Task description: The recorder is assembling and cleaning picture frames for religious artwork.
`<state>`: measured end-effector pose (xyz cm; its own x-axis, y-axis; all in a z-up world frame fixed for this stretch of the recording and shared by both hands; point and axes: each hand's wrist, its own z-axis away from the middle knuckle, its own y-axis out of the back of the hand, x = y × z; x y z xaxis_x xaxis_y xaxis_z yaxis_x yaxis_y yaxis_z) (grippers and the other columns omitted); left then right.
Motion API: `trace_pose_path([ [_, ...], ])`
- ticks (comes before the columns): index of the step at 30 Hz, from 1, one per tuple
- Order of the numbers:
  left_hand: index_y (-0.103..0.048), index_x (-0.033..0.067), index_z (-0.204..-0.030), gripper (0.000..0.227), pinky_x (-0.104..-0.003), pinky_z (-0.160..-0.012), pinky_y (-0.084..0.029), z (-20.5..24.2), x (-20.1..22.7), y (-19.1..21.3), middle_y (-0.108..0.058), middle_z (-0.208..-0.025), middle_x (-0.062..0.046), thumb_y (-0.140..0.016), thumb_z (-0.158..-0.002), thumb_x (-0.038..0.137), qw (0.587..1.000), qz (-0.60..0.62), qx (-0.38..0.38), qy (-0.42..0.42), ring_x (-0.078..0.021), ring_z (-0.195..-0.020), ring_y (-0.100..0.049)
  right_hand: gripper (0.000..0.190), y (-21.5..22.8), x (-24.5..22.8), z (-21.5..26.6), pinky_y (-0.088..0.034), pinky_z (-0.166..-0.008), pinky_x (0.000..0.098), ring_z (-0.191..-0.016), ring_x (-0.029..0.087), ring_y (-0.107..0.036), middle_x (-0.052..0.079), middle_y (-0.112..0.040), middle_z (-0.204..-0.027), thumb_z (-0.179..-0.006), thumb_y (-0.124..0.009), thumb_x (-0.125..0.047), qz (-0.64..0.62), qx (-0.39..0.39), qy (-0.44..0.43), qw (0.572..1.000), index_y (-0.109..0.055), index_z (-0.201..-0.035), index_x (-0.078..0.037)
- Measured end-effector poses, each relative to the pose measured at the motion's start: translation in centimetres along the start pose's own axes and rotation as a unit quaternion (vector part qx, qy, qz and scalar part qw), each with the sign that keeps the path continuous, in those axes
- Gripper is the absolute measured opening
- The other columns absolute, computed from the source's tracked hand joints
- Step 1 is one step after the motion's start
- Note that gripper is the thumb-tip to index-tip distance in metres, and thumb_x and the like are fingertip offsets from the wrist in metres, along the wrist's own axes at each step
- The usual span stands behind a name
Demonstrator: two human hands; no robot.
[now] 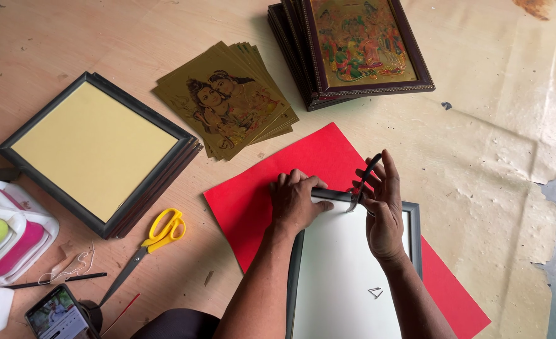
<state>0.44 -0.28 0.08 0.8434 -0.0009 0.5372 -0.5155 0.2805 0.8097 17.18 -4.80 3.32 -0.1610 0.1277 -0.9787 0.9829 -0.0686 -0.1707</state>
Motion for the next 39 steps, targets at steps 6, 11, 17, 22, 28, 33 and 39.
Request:
trace_pose_path([
  [6,-0.074,0.0301,-0.108,0.045,-0.049,-0.11,-0.035,-0.4,-0.2,-0.1,-0.058,-0.12,0.004,-0.092,-0.069,0.042,1.0,0.011,0.007,0.011,-0.022,-0.117,-0.05,0.097,-0.2,-0.1,0.0,-0.047,-0.111,0.0446,-0.139,0.028,-0.047,0.017,-0.033,-0.161,-0.071,-0.039,-0.004,0.002,0.003,-0.019,1.0,-0.015,-0.165,-0.015],
  [11,-0.075,0.0288,-0.105,0.04,-0.045,-0.108,-0.038,-0.7,-0.1,0.3,-0.06,-0.117,0.004,-0.093,-0.069,0.037,0.999,0.031,-0.008,0.032,-0.0211,-0.116,-0.051,0.097,-0.8,0.2,-0.1,-0.044,-0.113,0.0435,-0.139,0.028,-0.048,0.019,-0.032,-0.164,-0.072,-0.038,-0.004,-0.003,-0.015,-0.008,1.0,-0.014,-0.166,-0.012],
  [17,-0.078,0.0272,-0.097,0.033,-0.045,-0.105,-0.039,-1.5,-1.4,-1.0,-0.064,-0.111,0.002,-0.093,-0.069,0.034,0.998,0.054,0.029,0.012,-0.0215,-0.111,-0.055,0.103,-2.9,0.8,-0.2,-0.038,-0.121,0.0482,-0.147,0.032,-0.042,0.021,-0.022,-0.17,-0.068,-0.042,-0.011,0.0,-0.053,-0.01,0.999,-0.01,-0.165,-0.011],
  [22,-0.078,0.0247,-0.094,0.028,-0.042,-0.099,-0.043,-1.3,-1.0,-0.4,-0.066,-0.106,0.0,-0.092,-0.071,0.032,0.997,0.062,0.041,0.002,-0.0215,-0.105,-0.058,0.106,-3.5,1.5,-0.2,-0.035,-0.123,0.0509,-0.149,0.034,-0.039,0.021,-0.016,-0.172,-0.066,-0.044,-0.014,0.018,-0.061,-0.017,0.998,-0.008,-0.166,-0.013],
  [28,-0.076,0.0195,-0.094,0.024,-0.038,-0.094,-0.045,-2.0,-1.3,-1.1,-0.07,-0.097,-0.002,-0.089,-0.076,0.028,0.998,0.048,0.04,-0.028,-0.0169,-0.095,-0.062,0.11,-4.6,1.5,-0.4,-0.039,-0.119,0.0503,-0.148,0.034,-0.038,0.02,-0.014,-0.172,-0.064,-0.045,-0.016,0.047,-0.069,-0.025,0.996,-0.002,-0.166,-0.019],
  [33,-0.075,0.0159,-0.09,0.022,-0.038,-0.092,-0.044,-2.1,-1.2,-0.8,-0.069,-0.095,-0.005,-0.089,-0.074,0.022,0.996,0.061,0.053,-0.031,-0.0198,-0.091,-0.063,0.111,-5.4,1.7,-0.5,-0.044,-0.113,0.0439,-0.14,0.029,-0.044,0.018,-0.024,-0.169,-0.065,-0.047,-0.016,0.037,-0.061,-0.032,0.997,-0.001,-0.166,-0.02],
  [39,-0.072,0.0147,-0.085,0.015,-0.04,-0.089,-0.044,-2.6,-1.9,-2.1,-0.069,-0.089,-0.006,-0.082,-0.075,0.014,0.992,0.066,0.088,-0.061,-0.0221,-0.09,-0.065,0.1,-5.9,2.1,-0.5,-0.049,-0.091,0.0329,-0.105,0.019,-0.051,0.01,-0.05,-0.125,-0.067,-0.046,-0.016,0.133,-0.059,0.003,0.989,-0.022,-0.164,-0.014],
])
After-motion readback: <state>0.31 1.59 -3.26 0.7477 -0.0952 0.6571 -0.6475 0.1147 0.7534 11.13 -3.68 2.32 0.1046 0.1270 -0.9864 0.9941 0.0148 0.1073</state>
